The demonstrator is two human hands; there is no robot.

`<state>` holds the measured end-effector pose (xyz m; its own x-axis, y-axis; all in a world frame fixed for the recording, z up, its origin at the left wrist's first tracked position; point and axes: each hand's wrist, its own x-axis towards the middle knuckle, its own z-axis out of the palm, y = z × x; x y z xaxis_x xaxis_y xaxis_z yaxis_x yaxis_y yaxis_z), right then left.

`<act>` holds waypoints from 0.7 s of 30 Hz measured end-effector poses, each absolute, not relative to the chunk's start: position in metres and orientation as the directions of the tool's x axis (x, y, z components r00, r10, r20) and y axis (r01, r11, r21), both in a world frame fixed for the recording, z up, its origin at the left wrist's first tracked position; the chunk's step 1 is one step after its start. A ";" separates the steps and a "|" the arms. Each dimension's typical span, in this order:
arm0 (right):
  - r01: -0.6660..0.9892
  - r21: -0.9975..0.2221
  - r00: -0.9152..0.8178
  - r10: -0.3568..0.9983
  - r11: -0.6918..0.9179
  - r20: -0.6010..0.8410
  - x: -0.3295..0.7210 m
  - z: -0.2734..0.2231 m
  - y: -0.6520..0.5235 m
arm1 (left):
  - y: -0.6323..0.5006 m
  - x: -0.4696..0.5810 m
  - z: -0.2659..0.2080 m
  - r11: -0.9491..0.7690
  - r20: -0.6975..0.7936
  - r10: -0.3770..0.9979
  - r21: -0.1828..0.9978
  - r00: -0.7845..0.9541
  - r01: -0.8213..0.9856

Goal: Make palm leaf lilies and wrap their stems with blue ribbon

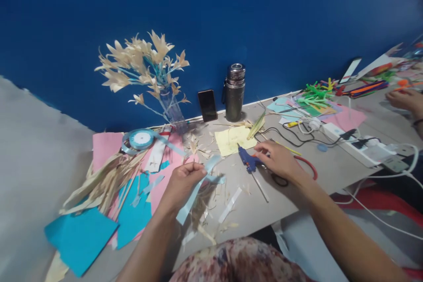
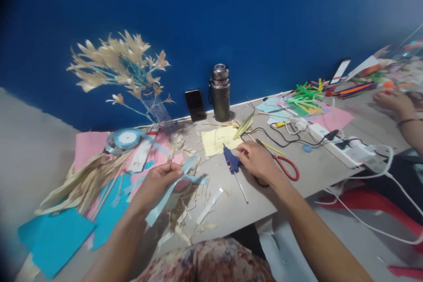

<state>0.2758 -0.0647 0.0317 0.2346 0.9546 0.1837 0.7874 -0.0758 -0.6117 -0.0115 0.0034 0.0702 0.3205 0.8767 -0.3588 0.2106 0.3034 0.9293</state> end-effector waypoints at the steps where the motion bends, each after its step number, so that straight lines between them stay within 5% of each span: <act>1: 0.874 -0.486 0.119 0.979 -0.025 0.164 0.282 0.029 -0.068 | 0.005 -0.011 0.071 0.298 -0.359 0.877 0.928 0.319 0.225; 5: 0.974 -0.205 -0.088 0.995 0.095 0.045 0.288 0.017 -0.070 | 0.012 -0.003 0.068 0.229 -0.325 0.888 0.926 0.325 0.301; 10: 0.980 -0.178 -0.086 0.996 0.088 0.016 0.289 0.003 -0.062 | 0.035 0.010 0.060 0.164 -0.279 0.873 0.940 0.400 0.298; 15: 0.962 -0.245 -0.109 0.993 0.118 0.051 0.297 0.002 -0.062 | 0.058 0.026 0.065 0.301 -0.392 0.827 0.914 0.403 0.272; 21: 0.841 -0.525 -0.111 0.991 0.133 0.074 0.311 0.013 -0.070 | 0.075 0.048 0.067 0.253 -0.374 0.835 0.912 0.403 0.322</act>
